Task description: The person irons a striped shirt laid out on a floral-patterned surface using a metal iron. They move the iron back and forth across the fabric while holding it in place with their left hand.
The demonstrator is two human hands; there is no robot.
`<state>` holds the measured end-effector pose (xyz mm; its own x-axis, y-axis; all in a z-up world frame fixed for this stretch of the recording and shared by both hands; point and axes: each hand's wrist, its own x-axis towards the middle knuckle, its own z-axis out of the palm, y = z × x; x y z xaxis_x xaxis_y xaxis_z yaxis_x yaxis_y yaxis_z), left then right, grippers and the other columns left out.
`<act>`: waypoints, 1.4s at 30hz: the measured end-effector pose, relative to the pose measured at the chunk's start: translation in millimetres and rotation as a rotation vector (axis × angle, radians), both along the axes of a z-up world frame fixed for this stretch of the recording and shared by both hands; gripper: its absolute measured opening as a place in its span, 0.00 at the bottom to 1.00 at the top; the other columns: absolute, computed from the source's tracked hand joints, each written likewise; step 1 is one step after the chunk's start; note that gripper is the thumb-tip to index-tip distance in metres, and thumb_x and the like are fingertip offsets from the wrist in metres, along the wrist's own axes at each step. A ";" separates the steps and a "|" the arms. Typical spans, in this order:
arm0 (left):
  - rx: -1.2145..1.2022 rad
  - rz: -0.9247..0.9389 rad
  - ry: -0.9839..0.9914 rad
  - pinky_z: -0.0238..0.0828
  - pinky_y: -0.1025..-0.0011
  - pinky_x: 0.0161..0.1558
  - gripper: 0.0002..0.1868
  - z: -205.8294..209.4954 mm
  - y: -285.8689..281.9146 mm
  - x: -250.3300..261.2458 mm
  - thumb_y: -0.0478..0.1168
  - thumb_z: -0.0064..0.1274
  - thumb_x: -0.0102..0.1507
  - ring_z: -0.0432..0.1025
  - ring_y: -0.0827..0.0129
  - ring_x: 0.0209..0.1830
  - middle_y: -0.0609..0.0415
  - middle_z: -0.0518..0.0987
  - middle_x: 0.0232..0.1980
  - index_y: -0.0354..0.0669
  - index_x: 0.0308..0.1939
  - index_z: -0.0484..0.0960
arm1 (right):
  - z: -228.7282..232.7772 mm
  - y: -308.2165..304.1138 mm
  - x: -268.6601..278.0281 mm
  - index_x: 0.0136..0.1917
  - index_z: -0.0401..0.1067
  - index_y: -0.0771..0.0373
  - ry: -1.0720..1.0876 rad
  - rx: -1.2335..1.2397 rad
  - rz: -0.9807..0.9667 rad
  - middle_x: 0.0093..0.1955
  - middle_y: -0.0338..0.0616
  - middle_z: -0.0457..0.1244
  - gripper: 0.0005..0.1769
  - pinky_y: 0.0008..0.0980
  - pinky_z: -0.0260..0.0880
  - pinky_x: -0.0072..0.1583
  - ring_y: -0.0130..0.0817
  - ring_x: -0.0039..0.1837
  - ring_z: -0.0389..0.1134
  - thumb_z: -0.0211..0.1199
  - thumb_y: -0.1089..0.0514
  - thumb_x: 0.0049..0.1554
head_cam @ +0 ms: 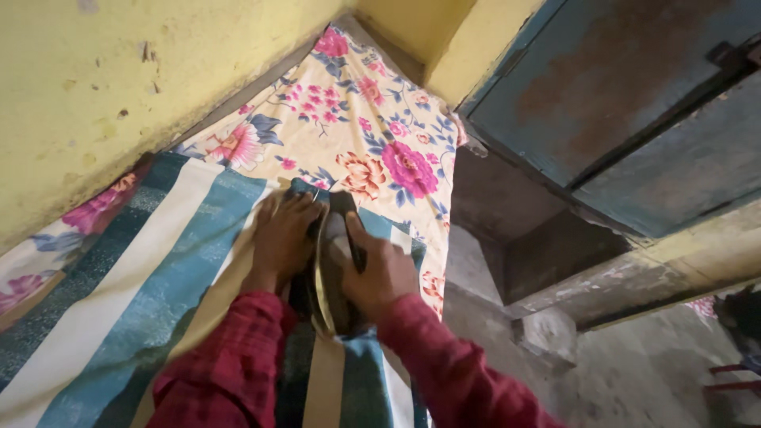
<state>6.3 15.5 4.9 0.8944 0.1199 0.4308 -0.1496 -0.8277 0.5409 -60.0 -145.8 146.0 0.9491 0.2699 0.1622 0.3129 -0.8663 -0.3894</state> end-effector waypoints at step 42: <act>0.115 0.120 -0.129 0.46 0.51 0.80 0.31 2.6 -82.9 -111.9 0.37 0.53 0.65 0.54 0.49 0.83 0.41 0.63 0.80 0.40 0.74 0.70 | -10.9 -21.2 2.5 0.72 0.69 0.45 -0.162 0.148 0.028 0.49 0.59 0.70 0.29 0.49 0.72 0.55 0.59 0.52 0.72 0.65 0.49 0.57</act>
